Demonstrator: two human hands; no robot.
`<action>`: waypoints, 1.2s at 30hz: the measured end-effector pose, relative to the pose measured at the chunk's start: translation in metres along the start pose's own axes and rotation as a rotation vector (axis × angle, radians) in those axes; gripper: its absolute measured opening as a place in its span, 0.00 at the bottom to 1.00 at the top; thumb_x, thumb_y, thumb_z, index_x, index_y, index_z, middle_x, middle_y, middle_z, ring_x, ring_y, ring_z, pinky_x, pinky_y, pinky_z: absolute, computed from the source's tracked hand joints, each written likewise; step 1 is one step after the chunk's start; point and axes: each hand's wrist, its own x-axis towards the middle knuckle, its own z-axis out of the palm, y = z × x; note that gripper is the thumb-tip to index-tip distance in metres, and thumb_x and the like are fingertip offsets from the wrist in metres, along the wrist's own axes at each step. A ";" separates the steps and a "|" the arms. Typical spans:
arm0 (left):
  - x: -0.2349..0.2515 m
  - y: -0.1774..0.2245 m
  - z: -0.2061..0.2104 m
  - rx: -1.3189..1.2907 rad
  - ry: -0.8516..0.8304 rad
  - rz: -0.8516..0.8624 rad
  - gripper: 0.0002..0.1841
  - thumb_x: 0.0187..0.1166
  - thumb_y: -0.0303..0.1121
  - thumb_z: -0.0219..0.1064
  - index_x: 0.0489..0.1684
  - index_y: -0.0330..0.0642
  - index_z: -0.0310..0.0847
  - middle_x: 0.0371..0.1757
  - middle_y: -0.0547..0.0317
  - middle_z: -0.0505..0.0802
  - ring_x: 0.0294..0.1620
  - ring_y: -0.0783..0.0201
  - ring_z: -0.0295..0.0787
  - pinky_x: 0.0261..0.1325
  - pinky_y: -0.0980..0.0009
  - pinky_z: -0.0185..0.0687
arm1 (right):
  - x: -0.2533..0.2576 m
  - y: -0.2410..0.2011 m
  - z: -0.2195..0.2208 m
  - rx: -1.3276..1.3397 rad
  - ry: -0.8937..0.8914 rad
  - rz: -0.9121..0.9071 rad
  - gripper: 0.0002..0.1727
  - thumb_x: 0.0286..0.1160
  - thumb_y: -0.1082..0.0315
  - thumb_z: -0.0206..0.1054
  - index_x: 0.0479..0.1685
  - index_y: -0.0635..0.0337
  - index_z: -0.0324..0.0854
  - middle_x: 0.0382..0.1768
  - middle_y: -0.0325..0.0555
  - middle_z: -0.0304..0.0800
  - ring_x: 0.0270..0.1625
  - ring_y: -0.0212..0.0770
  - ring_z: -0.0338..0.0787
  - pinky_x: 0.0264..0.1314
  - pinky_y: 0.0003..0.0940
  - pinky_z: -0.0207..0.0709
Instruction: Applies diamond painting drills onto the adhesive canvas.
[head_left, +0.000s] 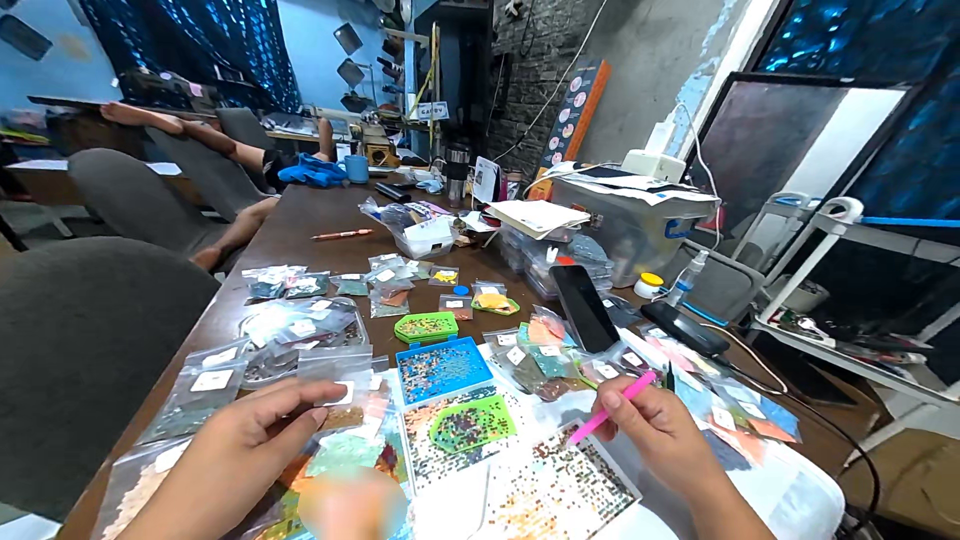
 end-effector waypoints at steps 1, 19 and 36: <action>0.000 0.000 0.000 0.002 -0.004 0.000 0.14 0.74 0.30 0.64 0.52 0.40 0.91 0.49 0.61 0.92 0.43 0.77 0.88 0.45 0.78 0.84 | 0.000 0.000 0.000 0.015 -0.023 -0.005 0.18 0.90 0.51 0.58 0.37 0.49 0.86 0.30 0.23 0.89 0.32 0.19 0.88 0.38 0.18 0.85; 0.000 0.009 -0.005 0.001 -0.064 -0.049 0.14 0.76 0.27 0.63 0.55 0.36 0.89 0.51 0.55 0.91 0.45 0.74 0.87 0.49 0.77 0.83 | 0.001 0.002 -0.001 -0.257 0.149 0.020 0.19 0.86 0.55 0.58 0.27 0.54 0.83 0.19 0.23 0.79 0.22 0.13 0.78 0.27 0.11 0.74; -0.001 0.010 -0.008 -0.005 -0.106 -0.072 0.15 0.78 0.26 0.62 0.58 0.32 0.87 0.54 0.50 0.90 0.46 0.71 0.87 0.51 0.74 0.83 | 0.001 -0.002 0.000 -0.183 0.173 0.008 0.17 0.86 0.58 0.59 0.29 0.55 0.84 0.21 0.23 0.82 0.24 0.13 0.81 0.29 0.11 0.76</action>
